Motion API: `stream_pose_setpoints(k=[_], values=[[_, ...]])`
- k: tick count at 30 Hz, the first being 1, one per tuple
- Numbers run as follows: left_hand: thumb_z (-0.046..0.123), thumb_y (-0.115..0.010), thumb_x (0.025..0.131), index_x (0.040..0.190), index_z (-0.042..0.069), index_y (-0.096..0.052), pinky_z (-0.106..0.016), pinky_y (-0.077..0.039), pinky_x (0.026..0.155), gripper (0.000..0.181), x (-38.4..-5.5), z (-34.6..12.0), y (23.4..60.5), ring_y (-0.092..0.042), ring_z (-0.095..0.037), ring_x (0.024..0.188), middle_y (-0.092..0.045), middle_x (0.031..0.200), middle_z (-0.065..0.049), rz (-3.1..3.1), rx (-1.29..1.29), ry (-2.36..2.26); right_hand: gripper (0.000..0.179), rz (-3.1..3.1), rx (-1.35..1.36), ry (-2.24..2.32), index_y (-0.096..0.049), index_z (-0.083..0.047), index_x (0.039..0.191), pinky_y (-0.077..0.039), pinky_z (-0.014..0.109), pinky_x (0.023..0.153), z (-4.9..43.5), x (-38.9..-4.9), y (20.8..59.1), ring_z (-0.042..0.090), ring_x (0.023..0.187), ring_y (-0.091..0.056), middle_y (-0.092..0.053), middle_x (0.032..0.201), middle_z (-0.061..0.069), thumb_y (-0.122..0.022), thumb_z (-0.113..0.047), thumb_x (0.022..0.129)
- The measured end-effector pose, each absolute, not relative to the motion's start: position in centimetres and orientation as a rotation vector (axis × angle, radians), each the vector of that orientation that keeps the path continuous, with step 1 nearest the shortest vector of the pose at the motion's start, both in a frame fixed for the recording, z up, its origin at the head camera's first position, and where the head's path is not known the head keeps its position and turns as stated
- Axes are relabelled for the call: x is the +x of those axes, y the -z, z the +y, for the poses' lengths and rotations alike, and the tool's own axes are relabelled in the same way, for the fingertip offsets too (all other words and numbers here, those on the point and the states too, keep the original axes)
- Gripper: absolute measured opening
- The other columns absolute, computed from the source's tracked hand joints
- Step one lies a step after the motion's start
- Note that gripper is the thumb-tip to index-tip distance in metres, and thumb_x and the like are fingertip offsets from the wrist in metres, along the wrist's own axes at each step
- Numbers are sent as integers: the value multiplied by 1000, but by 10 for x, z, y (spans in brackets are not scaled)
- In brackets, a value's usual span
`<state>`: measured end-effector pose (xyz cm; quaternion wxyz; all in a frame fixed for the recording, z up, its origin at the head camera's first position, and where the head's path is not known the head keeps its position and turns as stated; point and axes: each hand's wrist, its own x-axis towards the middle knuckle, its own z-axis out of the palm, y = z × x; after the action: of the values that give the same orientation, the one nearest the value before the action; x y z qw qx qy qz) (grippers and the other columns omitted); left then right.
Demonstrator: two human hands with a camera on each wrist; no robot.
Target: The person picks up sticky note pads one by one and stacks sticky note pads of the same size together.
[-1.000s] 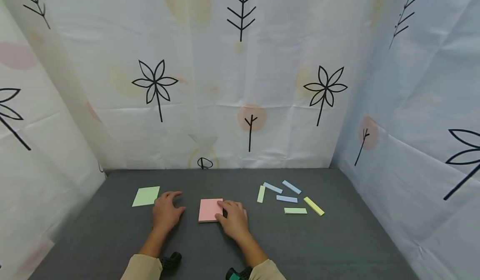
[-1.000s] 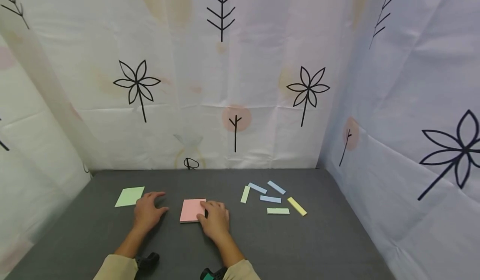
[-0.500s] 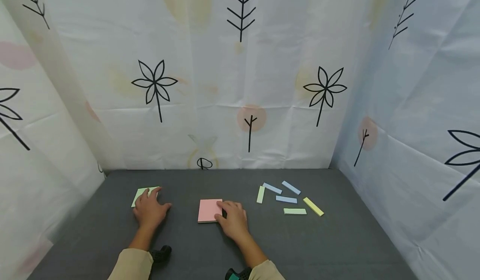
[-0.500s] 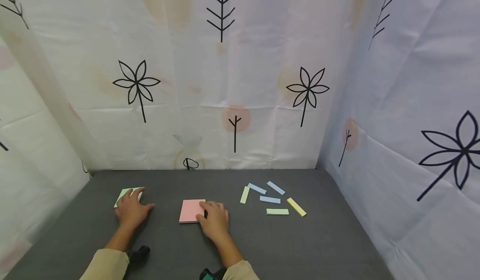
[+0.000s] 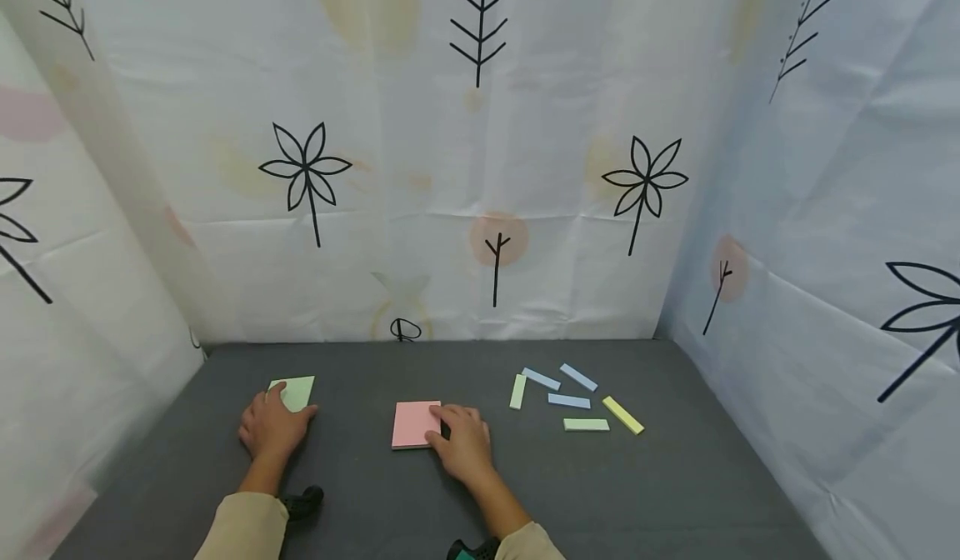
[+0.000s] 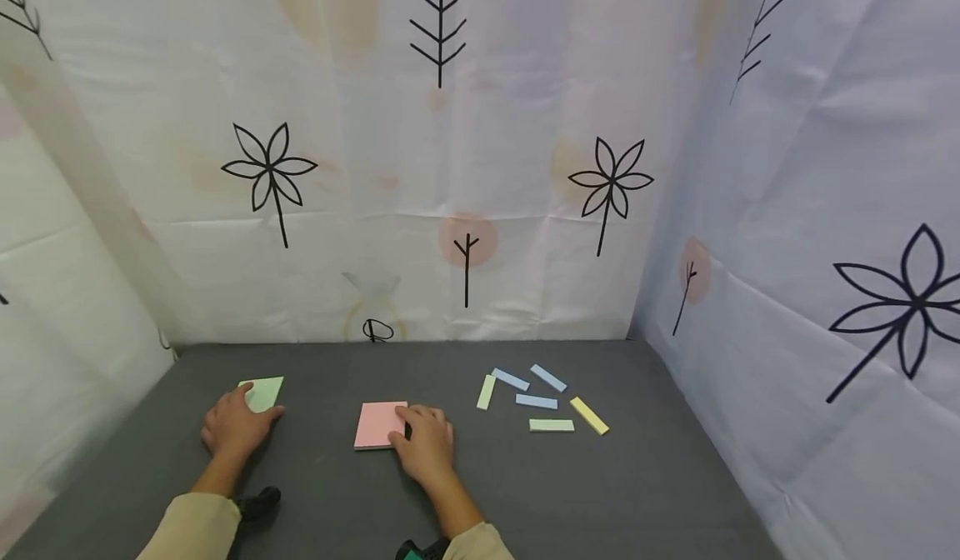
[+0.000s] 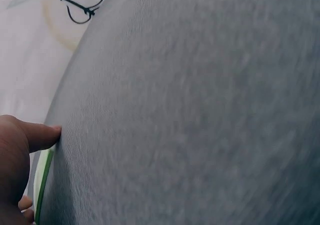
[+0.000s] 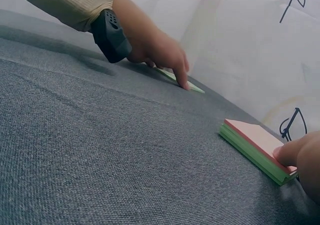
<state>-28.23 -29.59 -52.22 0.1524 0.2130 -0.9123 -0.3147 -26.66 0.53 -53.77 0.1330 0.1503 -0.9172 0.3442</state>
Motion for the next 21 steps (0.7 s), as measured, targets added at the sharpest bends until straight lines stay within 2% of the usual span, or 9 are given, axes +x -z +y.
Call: stream_pose_setpoints(k=[4,12,21], values=[[23,-72,84,140,-4,-37,-66,-16,99,71,-283,-300,522,-24,-54,125,-36,134,-34,-2605,632,897,40,-2661,438,-1001,-67,-17,126,-39,47,88,6,-266,537,25,114,-51,-63,122,2,-72,-25,87],[23,-72,84,141,-4,-37,-65,-20,97,72,-284,-301,520,-28,-55,123,-38,139,-34,-2702,607,823,40,-2659,452,-989,-67,-18,126,-40,47,87,9,-267,536,26,113,-51,-63,121,2,-70,-27,87],[25,-72,83,142,-4,-36,-66,-25,94,75,-279,-293,513,-33,-57,119,-42,136,-35,-2836,485,729,39,-2634,477,-986,-68,-16,125,-40,48,86,8,-265,534,28,111,-52,-64,119,4,-71,-25,87]])
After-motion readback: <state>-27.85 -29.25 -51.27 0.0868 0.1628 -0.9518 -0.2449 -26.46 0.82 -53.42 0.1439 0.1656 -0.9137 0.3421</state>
